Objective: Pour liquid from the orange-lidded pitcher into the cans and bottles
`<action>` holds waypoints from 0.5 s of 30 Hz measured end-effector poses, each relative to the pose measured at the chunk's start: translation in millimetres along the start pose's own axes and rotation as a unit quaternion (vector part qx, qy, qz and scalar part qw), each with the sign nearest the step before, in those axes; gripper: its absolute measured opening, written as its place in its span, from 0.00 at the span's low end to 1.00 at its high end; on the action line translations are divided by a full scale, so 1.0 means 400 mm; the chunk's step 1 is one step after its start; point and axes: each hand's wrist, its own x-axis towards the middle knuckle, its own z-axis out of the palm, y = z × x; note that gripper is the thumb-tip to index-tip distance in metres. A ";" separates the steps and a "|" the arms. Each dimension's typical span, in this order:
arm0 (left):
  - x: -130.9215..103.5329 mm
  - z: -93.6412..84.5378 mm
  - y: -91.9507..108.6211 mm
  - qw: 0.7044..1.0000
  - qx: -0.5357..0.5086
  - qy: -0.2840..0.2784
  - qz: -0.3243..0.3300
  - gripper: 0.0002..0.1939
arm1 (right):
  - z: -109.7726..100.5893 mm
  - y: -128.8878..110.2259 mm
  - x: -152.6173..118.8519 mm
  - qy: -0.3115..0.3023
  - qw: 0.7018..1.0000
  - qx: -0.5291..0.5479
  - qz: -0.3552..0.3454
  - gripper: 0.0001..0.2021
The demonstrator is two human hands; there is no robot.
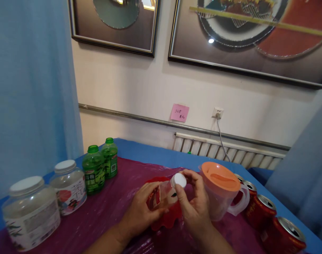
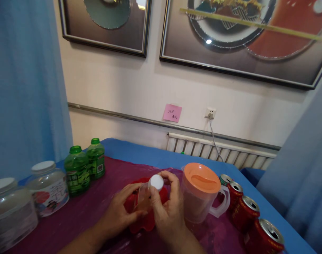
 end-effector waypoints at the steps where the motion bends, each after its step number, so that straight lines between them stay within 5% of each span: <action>1: 0.001 -0.001 0.001 1.000 0.002 0.002 0.001 0.32 | -0.001 0.000 -0.001 -0.008 1.000 0.007 0.007 0.20; 6: 0.006 -0.007 0.010 1.000 0.009 -0.002 -0.004 0.31 | -0.009 -0.002 -0.007 -0.052 0.999 0.009 -0.012 0.21; 15: 0.005 -0.006 0.029 1.000 0.011 0.012 0.011 0.26 | -0.001 -0.006 -0.011 -0.011 0.999 0.022 -0.026 0.15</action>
